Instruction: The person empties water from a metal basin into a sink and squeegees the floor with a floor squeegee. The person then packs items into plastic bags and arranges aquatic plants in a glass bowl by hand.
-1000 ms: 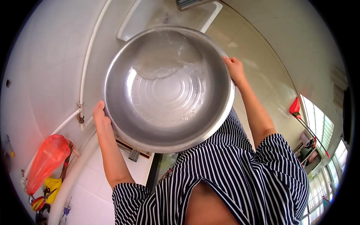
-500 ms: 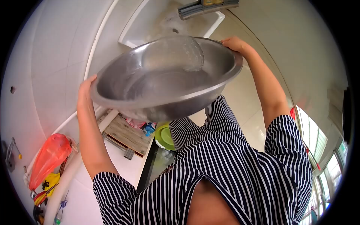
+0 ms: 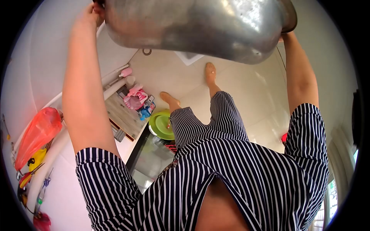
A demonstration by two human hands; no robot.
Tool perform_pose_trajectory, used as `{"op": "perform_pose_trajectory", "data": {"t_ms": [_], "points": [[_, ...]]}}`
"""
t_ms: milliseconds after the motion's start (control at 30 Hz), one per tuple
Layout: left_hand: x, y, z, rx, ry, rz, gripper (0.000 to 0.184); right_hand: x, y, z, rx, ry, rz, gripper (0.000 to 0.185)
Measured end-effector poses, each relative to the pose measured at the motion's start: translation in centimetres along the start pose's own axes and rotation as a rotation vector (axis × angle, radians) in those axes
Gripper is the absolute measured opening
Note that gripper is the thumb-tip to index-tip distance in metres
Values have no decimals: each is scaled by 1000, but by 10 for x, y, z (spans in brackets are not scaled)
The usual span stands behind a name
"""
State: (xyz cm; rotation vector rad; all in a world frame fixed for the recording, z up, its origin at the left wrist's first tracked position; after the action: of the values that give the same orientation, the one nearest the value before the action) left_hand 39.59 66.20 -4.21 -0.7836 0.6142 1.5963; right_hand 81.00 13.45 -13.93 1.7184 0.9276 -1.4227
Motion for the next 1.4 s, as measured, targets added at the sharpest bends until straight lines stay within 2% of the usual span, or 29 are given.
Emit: {"op": "perform_pose_trajectory", "data": {"t_ms": [67, 167, 233, 300, 333, 367, 400, 433, 467, 500, 533, 567, 600, 667, 733, 800, 867, 967, 1100, 1200, 1267, 1333, 1400], "points": [[6, 4, 10, 43, -23, -44, 14, -5, -2, -5, 8, 25, -20, 23], [-17, 16, 8, -147, 130, -179, 16, -1, -19, 7, 57, 18, -60, 22], [-29, 32, -5, -88, 15, 116, 11, 0, -38, 22, 107, -12, -98, 22], [-24, 64, -7, -38, -22, 140, 12, -1, -50, 34, 123, -45, -137, 21], [-22, 79, -7, 81, -59, 36, 12, -2, -53, 36, 78, -59, -160, 21], [-32, 89, -6, 205, -95, -74, 13, -3, -58, 40, -11, -39, -174, 21], [-45, 100, 0, 197, -165, -121, 12, -5, -62, 42, -167, 30, -160, 21], [-55, 109, -2, 223, -26, -45, 1, -12, -72, 36, -536, 293, 113, 25], [-65, 120, -2, 371, -99, -171, 14, -32, -80, 33, -686, 314, 186, 31], [-77, 130, -3, 510, -189, -286, 28, -39, -89, 36, -745, 359, 199, 28], [-79, 140, -11, 464, -143, -192, 29, -37, -96, 45, -810, 400, 209, 26], [-82, 151, -19, 418, -95, -95, 31, -8, -94, 63, -805, 397, 222, 26], [-24, 224, -12, 408, -82, -93, 31, 64, -160, 87, -887, 280, 141, 26], [-7, 247, -13, 413, -79, -89, 35, 72, -157, 93, -945, 175, 72, 25], [-31, 242, -21, 394, -23, -83, 37, 14, -169, 92, -667, 177, 175, 26], [-65, 221, -35, 380, 26, -97, 37, 6, -171, 106, -521, 208, 192, 30], [-86, 204, -47, 388, 14, -149, 37, -5, -177, 113, -184, 256, 240, 33], [-62, 208, -68, 351, 48, -98, 32, -5, -171, 118, -159, 316, 303, 27], [-48, 214, -77, 320, 78, -226, 27, 9, -168, 127, -160, 360, 343, 27], [-78, 194, -82, 383, -12, -185, 26, 13, -156, 127, -222, 380, 384, 28], [-95, 188, -83, 382, -6, -302, 26, 9, -157, 130, -270, 381, 412, 28], [-117, 184, -86, 407, -36, -279, 26, 8, -155, 134, -250, 324, 390, 31], [-150, 175, -98, 543, -207, -253, 31, 23, -150, 138, -298, 355, 447, 34]]}}
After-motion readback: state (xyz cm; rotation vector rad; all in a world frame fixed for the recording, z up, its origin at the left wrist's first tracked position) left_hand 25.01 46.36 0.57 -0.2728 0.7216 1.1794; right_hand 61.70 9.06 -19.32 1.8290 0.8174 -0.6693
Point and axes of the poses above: each hand's wrist, its own x-axis towards the middle knuckle, its own y-axis out of the back of the hand, z = x × y, the point moved 3 cm from there along x, towards the middle knuckle, and after that the axes turned 7 degrees about -y, right-handed, at the moved point
